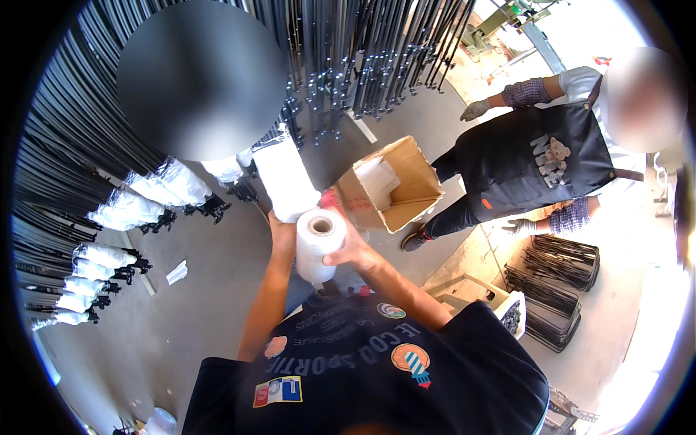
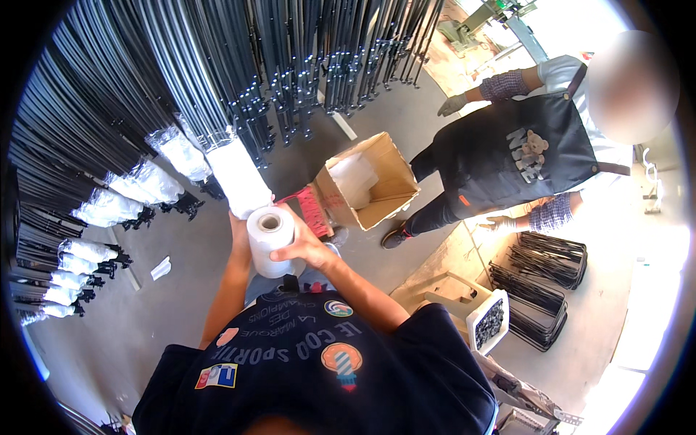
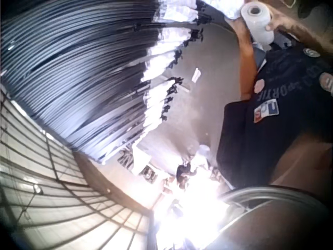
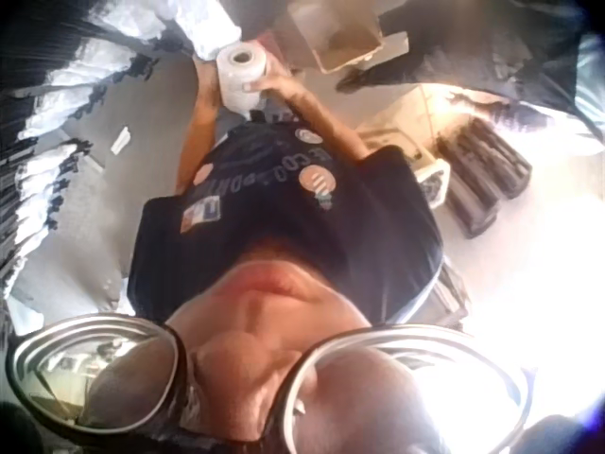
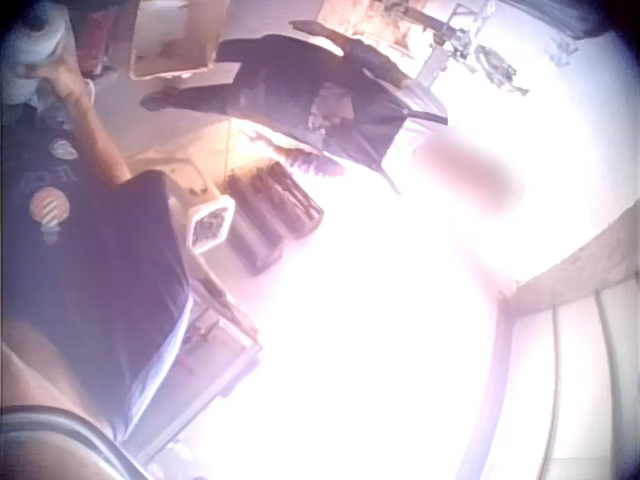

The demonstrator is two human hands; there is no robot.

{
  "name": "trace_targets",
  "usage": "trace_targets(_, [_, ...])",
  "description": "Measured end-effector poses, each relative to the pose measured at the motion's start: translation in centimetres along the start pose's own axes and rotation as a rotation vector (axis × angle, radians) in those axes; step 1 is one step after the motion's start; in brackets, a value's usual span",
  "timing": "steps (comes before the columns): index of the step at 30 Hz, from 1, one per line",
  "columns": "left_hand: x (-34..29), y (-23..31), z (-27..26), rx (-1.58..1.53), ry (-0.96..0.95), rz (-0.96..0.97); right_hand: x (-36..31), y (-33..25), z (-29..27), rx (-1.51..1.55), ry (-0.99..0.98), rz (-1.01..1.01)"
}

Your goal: The person takes white foam pieces from a box and wraps them around the ends of long black metal rods hanging on a rack.

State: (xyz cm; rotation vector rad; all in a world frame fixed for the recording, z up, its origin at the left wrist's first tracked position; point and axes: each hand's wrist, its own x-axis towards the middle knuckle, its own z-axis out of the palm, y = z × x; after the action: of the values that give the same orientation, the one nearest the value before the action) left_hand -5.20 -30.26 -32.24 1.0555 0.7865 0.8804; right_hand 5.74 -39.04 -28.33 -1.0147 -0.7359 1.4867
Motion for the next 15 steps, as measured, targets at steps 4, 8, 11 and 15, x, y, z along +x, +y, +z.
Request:
trace_targets(4, [-0.1,-1.4,-0.7,-0.135,-0.124,-0.082,0.0,-0.8,0.7,-0.027,-0.017,0.010])
trace_targets(8, [-1.0,-1.9,0.0,0.016,-0.051,0.016,-0.1,-1.3,0.2,0.039,0.024,-0.002])
trace_targets(11, [-1.4,-1.9,0.3,0.087,-0.018,0.086,-0.6,-2.3,-0.5,0.118,0.048,-0.020])
trace_targets(15, [-1.8,-4.4,0.3,0.046,-0.016,0.015,-1.3,-2.4,-0.6,0.114,0.048,0.039])
